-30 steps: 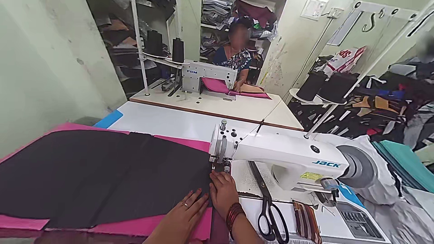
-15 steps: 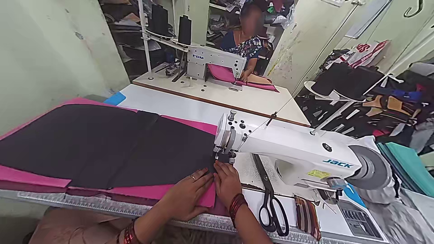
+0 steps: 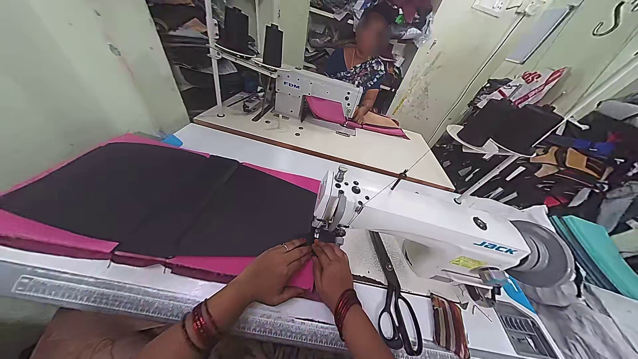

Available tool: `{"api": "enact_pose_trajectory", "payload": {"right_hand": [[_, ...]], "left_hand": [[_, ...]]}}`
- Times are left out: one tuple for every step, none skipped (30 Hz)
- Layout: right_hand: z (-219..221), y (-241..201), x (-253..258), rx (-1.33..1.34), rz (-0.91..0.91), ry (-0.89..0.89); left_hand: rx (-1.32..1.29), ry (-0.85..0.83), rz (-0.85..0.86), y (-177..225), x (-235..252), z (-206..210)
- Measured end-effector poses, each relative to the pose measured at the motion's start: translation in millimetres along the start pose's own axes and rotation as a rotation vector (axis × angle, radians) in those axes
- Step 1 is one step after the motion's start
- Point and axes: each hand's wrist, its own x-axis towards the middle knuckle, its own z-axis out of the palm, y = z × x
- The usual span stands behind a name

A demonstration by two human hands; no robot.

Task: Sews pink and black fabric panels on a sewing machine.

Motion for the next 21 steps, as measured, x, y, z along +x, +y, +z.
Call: {"api": "enact_pose_trajectory", "payload": {"right_hand": [[0,0,0,-0.001,0.006,0.0],[0,0,0,0.001,0.007,0.0],[0,1,0,0.001,0.0,0.009],[2,1,0,-0.005,-0.012,0.026],[2,1,1,-0.006,-0.016,0.031],[1,1,1,-0.003,-0.011,0.025],[0,0,1,0.003,0.001,0.01],[-1,0,1,0.011,0.011,0.001],[-1,0,1,0.013,0.015,0.002],[0,1,2,0.008,0.007,0.014],[0,1,2,0.008,0.003,0.016],[0,1,2,0.008,0.004,0.01],[-1,0,2,0.008,0.01,0.0],[-2,0,2,0.01,0.021,-0.013],[-3,0,2,0.014,0.03,-0.022],[-3,0,3,0.018,0.037,-0.027],[-2,0,3,0.021,0.039,-0.025],[-1,0,2,0.023,0.04,-0.021],[-1,1,2,0.023,0.04,-0.013],[0,1,2,0.018,0.043,-0.008],[-1,0,2,0.013,0.055,-0.017]], "left_hand": [[0.003,0.004,0.006,-2,1,1],[0.002,0.008,0.01,-4,2,2],[0.004,0.013,0.014,-6,4,2],[0.006,0.017,0.019,-9,5,2],[0.006,0.018,0.026,-10,6,2],[0.007,0.021,0.033,-12,7,3],[0.003,0.022,0.041,-13,8,4],[0.003,0.03,0.052,-15,10,5],[0.0,0.036,0.063,-17,11,5],[-0.003,0.043,0.072,-20,13,5],[-0.011,0.048,0.079,-22,14,5],[-0.022,0.048,0.082,-24,15,5],[-0.028,0.043,0.084,-27,16,5],[-0.037,0.037,0.085,-29,18,6],[-0.053,0.031,0.086,-32,20,6],[-0.068,0.023,0.09,-36,21,6],[-0.076,0.021,0.094,-39,23,6],[-0.078,0.02,0.1,-42,24,6],[-0.078,0.018,0.101,-46,26,7],[-0.079,0.017,0.099,-48,27,8],[-0.087,0.007,0.091,-50,28,8]]}}
